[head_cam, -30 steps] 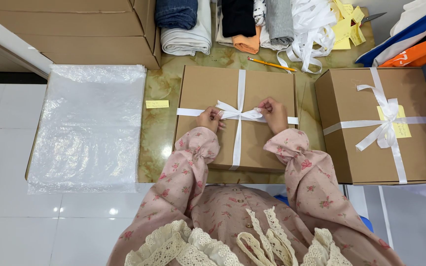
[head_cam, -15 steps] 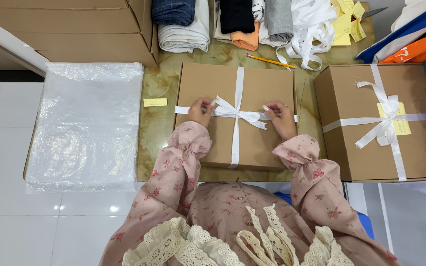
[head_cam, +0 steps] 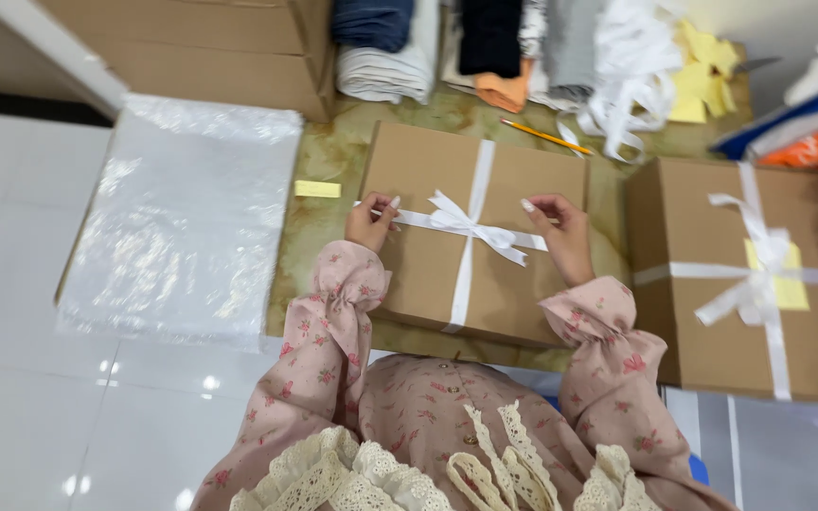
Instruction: The person ties a white ribbon around a cardboard box, forming a bow. They then place a small yellow tag on the bow and move the box aside. Finally, they pick up a clear plastic bag and begin to open it.
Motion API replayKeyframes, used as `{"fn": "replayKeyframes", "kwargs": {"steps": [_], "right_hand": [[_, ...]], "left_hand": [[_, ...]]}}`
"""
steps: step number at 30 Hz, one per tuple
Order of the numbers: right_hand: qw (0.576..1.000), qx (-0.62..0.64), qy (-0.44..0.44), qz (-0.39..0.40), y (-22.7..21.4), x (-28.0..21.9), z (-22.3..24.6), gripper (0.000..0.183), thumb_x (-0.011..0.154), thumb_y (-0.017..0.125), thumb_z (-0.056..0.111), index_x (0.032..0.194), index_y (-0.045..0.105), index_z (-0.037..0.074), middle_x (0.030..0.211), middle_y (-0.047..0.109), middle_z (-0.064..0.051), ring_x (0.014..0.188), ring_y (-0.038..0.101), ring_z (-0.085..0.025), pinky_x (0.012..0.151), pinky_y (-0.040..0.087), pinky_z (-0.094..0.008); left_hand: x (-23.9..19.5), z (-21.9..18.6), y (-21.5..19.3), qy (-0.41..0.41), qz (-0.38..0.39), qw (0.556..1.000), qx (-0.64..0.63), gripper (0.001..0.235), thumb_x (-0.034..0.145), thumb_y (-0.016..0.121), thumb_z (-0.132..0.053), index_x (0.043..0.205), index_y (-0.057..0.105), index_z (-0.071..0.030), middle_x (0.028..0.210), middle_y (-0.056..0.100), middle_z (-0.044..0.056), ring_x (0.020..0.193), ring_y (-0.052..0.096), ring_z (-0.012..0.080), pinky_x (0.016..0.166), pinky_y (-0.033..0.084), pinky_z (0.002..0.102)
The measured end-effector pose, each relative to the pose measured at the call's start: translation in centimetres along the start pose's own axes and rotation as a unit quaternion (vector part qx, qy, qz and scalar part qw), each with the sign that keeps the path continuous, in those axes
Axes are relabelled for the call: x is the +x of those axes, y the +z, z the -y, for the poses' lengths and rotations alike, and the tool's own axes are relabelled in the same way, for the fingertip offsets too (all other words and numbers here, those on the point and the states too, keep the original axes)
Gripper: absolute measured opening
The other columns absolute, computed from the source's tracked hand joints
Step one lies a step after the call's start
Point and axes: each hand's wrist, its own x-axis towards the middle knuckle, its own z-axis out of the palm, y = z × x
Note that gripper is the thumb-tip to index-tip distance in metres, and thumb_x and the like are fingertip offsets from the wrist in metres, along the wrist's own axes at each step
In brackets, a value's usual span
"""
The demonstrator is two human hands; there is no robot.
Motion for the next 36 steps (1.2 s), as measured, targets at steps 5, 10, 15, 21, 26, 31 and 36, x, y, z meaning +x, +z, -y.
{"fn": "replayKeyframes", "kwargs": {"steps": [5,10,15,21,26,31,36], "right_hand": [[0.999,0.044,-0.02,0.019,4.3,0.9,1.3,0.017,0.097,0.076,0.024,0.111,0.072,0.014,0.096,0.068,0.001,0.09,0.06,-0.009,0.077,0.05,-0.022],[0.995,0.065,-0.024,0.072,10.2,-0.1,4.6,0.014,0.095,0.077,0.02,0.107,0.073,0.014,0.091,0.068,0.001,0.085,0.061,-0.008,0.074,0.05,-0.021],[0.994,0.057,0.01,0.089,13.7,-1.1,7.8,0.014,0.094,0.077,0.02,0.106,0.074,0.015,0.093,0.07,0.0,0.088,0.062,-0.009,0.072,0.05,-0.022],[0.997,0.04,0.051,0.042,15.0,-1.2,8.4,0.017,0.091,0.08,0.022,0.106,0.076,0.016,0.094,0.072,-0.002,0.089,0.066,-0.009,0.071,0.054,-0.023],[0.997,0.031,0.073,-0.007,14.7,-2.2,9.6,0.019,0.092,0.078,0.021,0.109,0.075,0.013,0.1,0.073,-0.007,0.097,0.065,-0.014,0.078,0.053,-0.028],[0.992,0.024,0.11,-0.06,14.5,-4.2,10.8,0.018,0.096,0.073,0.018,0.112,0.073,0.009,0.104,0.071,-0.009,0.101,0.063,-0.016,0.083,0.051,-0.031],[0.988,0.028,0.13,-0.075,14.7,-5.1,11.4,0.018,0.096,0.072,0.016,0.112,0.074,0.007,0.104,0.071,-0.011,0.101,0.063,-0.019,0.085,0.052,-0.034]], "left_hand": [[-4.1,-1.5,-5.2,-0.03,-0.066,0.997,0.009,0.006,0.095,0.069,-0.014,0.098,0.07,-0.009,0.084,0.073,0.011,0.063,0.071,0.0185,0.049,0.059,0.026],[-4.5,0.5,-10.9,-0.067,-0.118,0.991,-0.011,0.013,0.095,0.073,-0.021,0.1,0.07,-0.009,0.087,0.073,0.011,0.065,0.071,0.0185,0.053,0.06,0.026],[0.4,7.0,-15.1,-0.104,-0.101,0.973,0.178,0.014,0.088,0.079,-0.03,0.096,0.074,-0.02,0.092,0.076,0.003,0.081,0.075,0.0223,0.068,0.063,0.033],[9.9,9.7,-15.7,-0.063,0.011,0.886,0.46,0.038,0.081,0.081,-0.024,0.112,0.06,-0.029,0.129,0.044,0.0,0.127,0.051,0.0309,0.102,0.054,0.043],[13.3,9.7,-14.2,0.015,0.086,0.817,0.57,0.048,0.078,0.086,-0.027,0.114,0.055,-0.025,0.137,0.032,0.004,0.134,0.032,0.0332,0.108,0.039,0.048],[14.3,10.5,-14.3,0.084,0.118,0.802,0.58,0.056,0.067,0.092,-0.033,0.099,0.05,-0.015,0.123,0.035,0.007,0.127,0.029,0.0333,0.105,0.025,0.049],[15.6,10.9,-14.3,0.087,0.185,0.796,0.569,0.032,0.088,0.076,-0.032,0.1,0.05,-0.019,0.116,0.05,0.003,0.124,0.041,0.0264,0.106,0.024,0.049]]}}
